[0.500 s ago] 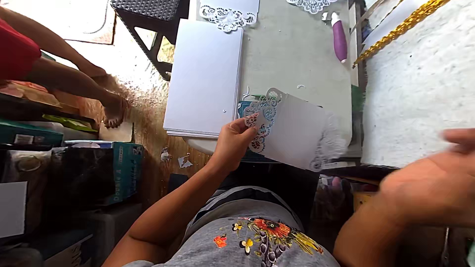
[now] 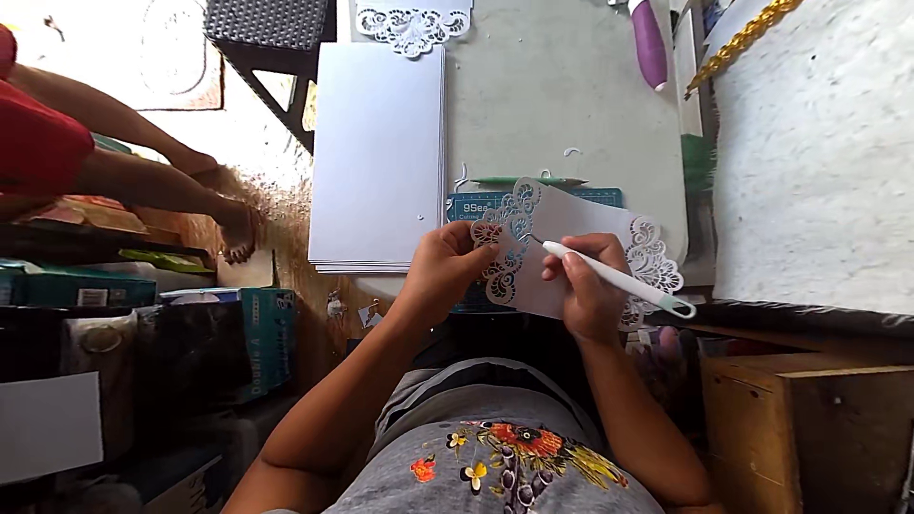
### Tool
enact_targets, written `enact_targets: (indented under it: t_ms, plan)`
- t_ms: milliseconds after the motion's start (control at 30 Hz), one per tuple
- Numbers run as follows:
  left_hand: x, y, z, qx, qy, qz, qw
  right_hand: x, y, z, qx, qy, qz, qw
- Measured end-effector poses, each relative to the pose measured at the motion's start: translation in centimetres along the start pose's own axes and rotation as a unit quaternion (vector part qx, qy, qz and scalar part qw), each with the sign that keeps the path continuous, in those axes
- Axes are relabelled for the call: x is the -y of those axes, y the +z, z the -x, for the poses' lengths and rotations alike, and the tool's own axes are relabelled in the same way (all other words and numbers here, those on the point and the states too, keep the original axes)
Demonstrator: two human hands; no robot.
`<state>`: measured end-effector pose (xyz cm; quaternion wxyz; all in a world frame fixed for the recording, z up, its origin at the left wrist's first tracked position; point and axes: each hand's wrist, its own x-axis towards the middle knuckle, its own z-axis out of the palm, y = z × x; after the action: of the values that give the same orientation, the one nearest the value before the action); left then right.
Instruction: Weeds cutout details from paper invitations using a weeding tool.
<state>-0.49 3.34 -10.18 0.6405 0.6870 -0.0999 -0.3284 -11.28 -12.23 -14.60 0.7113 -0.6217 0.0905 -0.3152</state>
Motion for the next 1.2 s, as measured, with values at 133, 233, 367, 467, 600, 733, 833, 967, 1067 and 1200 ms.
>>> enact_targets:
  t_ms: [133,233,367,467,600,733,833,967,1067,1200]
  plan:
    - [-0.38,-0.03,0.20,-0.007,-0.023,0.025,0.999,0.26,-0.22,-0.38,0.010,0.021,-0.015,1.000]
    - [-0.37,0.05,0.37,-0.006,-0.059,0.077,0.995,0.34,-0.71,-0.62,0.049,0.033,-0.019,0.998]
    - [-0.45,-0.19,0.15,0.021,-0.069,0.069,0.995,0.21,-0.79,-0.73,0.071,0.026,-0.026,0.997]
    - [-0.50,-0.17,-0.10,0.026,-0.055,0.040,0.997,0.20,-0.64,-0.71,0.059,0.015,-0.009,0.998]
    - [-0.25,-0.03,-0.32,0.017,-0.049,0.032,0.998,-0.07,-0.54,-0.55,0.047,-0.010,0.026,0.999]
    - [-0.07,-0.03,-0.40,0.016,-0.053,0.037,0.998,-0.14,-0.53,-0.44,0.054,-0.021,0.040,0.998]
    - [0.02,-0.12,-0.43,0.024,-0.051,0.048,0.997,-0.18,-0.53,-0.46,0.057,-0.024,0.042,0.997]
    - [-0.22,-0.19,-0.35,0.025,-0.060,0.072,0.995,-0.13,-0.51,-0.41,0.055,-0.022,0.045,0.997]
    - [-0.26,-0.22,-0.36,0.022,-0.065,0.068,0.995,-0.11,-0.56,-0.42,0.062,-0.024,0.051,0.996]
    - [-0.25,-0.19,-0.31,0.021,-0.063,0.065,0.996,-0.05,-0.60,-0.42,0.066,-0.020,0.050,0.996]
